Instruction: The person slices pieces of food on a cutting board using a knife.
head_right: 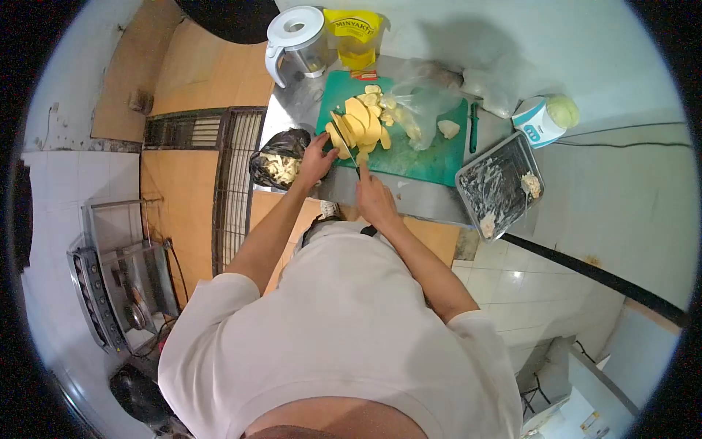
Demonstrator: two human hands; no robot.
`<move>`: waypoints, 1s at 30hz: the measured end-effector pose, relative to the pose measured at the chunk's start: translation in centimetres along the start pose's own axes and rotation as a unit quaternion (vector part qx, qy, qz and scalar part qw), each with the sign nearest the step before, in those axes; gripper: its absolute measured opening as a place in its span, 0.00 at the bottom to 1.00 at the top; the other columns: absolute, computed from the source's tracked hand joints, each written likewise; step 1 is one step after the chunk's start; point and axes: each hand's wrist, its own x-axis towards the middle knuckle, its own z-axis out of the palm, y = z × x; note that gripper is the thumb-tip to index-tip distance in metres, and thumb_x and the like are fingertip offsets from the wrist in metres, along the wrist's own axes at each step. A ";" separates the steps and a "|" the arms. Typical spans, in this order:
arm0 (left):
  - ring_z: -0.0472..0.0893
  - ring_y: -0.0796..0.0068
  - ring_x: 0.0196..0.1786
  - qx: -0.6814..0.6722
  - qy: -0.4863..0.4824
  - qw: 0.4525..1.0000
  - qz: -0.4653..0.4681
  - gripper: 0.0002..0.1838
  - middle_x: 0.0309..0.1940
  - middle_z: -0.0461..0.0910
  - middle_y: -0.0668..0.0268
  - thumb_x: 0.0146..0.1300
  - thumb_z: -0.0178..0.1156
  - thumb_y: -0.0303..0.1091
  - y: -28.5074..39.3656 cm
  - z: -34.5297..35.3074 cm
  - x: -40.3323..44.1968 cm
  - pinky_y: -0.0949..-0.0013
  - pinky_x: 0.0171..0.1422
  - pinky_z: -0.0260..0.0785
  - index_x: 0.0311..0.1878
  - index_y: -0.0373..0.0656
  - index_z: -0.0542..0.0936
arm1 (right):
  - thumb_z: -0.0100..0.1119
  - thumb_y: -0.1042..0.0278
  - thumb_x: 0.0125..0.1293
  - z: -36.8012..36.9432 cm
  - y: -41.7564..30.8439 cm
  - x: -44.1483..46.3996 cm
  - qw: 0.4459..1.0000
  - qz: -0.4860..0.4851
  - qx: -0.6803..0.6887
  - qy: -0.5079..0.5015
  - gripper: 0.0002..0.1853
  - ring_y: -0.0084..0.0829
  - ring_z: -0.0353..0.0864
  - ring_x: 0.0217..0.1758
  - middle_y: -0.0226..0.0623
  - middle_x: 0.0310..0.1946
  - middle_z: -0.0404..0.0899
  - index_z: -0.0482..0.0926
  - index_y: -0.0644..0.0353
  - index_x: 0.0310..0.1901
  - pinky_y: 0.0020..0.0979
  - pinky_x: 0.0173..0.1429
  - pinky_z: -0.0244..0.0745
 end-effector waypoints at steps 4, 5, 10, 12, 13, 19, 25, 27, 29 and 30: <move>0.86 0.56 0.46 -0.015 0.052 0.998 0.023 0.32 0.67 0.73 0.50 0.62 0.69 0.35 -1.4 1.0 0.3 0.63 0.52 0.79 0.67 0.30 0.74 | 0.50 0.65 0.75 -0.8 -0.8 0.8 0.996 0.004 -0.058 -0.066 0.34 0.64 0.81 0.33 0.59 0.35 0.81 0.54 0.49 0.80 0.61 0.40 0.76; 0.86 0.57 0.46 -0.021 0.050 0.998 0.029 0.32 0.67 0.74 0.50 0.62 0.70 0.35 -1.9 1.2 0.5 0.63 0.51 0.79 0.67 0.30 0.74 | 0.50 0.65 0.75 -0.9 -0.9 0.9 0.995 0.001 -0.073 -0.067 0.34 0.63 0.81 0.32 0.59 0.34 0.81 0.54 0.48 0.80 0.61 0.40 0.77; 0.85 0.61 0.42 -0.019 0.044 0.999 0.022 0.33 0.66 0.73 0.51 0.61 0.70 0.34 -1.2 0.6 0.1 0.65 0.50 0.79 0.67 0.29 0.74 | 0.49 0.66 0.75 -1.6 -1.3 1.3 0.989 -0.009 -0.115 -0.087 0.33 0.62 0.81 0.29 0.57 0.29 0.81 0.56 0.46 0.80 0.60 0.38 0.77; 0.83 0.58 0.54 -0.027 0.037 0.999 0.010 0.32 0.67 0.73 0.51 0.62 0.70 0.34 -0.7 0.3 0.0 0.65 0.52 0.80 0.67 0.29 0.74 | 0.49 0.65 0.75 -1.4 -1.0 1.4 0.990 -0.017 -0.119 -0.079 0.33 0.62 0.81 0.28 0.57 0.27 0.80 0.57 0.45 0.80 0.59 0.37 0.77; 0.81 0.57 0.60 -0.031 0.032 0.999 0.004 0.32 0.68 0.73 0.51 0.63 0.70 0.34 -0.6 0.3 -0.1 0.64 0.53 0.81 0.68 0.30 0.73 | 0.49 0.66 0.75 -1.4 -1.0 1.5 0.990 -0.015 -0.116 -0.083 0.33 0.62 0.81 0.28 0.58 0.27 0.80 0.57 0.44 0.80 0.60 0.37 0.77; 0.82 0.57 0.59 -0.047 0.040 0.998 -0.001 0.32 0.68 0.72 0.51 0.63 0.70 0.33 -0.7 0.5 -0.2 0.65 0.53 0.81 0.68 0.29 0.73 | 0.49 0.66 0.73 -1.3 -0.8 1.7 0.993 -0.020 -0.092 -0.075 0.34 0.64 0.81 0.27 0.60 0.25 0.79 0.57 0.42 0.80 0.61 0.36 0.76; 0.84 0.58 0.57 -0.068 0.048 0.996 0.007 0.31 0.69 0.71 0.52 0.63 0.69 0.30 -0.8 0.6 -0.4 0.65 0.53 0.81 0.68 0.28 0.73 | 0.50 0.68 0.72 -1.2 -1.3 2.1 0.994 -0.015 -0.074 -0.084 0.34 0.65 0.80 0.27 0.60 0.24 0.78 0.58 0.44 0.80 0.62 0.36 0.75; 0.83 0.59 0.58 -0.069 0.033 0.997 0.000 0.31 0.69 0.71 0.52 0.63 0.69 0.30 -0.9 0.5 -0.3 0.65 0.52 0.82 0.67 0.28 0.74 | 0.50 0.69 0.71 -1.3 -1.4 2.4 0.993 -0.016 -0.077 -0.090 0.35 0.66 0.80 0.27 0.61 0.24 0.78 0.58 0.46 0.79 0.63 0.36 0.75; 0.84 0.59 0.56 -0.074 0.028 0.997 0.001 0.30 0.68 0.71 0.52 0.63 0.69 0.29 -1.1 0.4 -0.2 0.65 0.52 0.82 0.67 0.28 0.75 | 0.50 0.69 0.73 -1.4 -1.5 2.6 0.993 -0.037 -0.079 -0.074 0.32 0.65 0.79 0.25 0.62 0.21 0.77 0.60 0.50 0.78 0.61 0.34 0.74; 0.85 0.60 0.55 -0.079 0.029 0.996 0.004 0.29 0.68 0.71 0.52 0.63 0.70 0.30 -1.3 0.4 -0.2 0.65 0.51 0.82 0.66 0.28 0.75 | 0.50 0.69 0.73 -1.4 -1.5 2.7 0.994 -0.046 -0.080 -0.066 0.31 0.65 0.79 0.24 0.62 0.20 0.77 0.61 0.52 0.78 0.61 0.32 0.73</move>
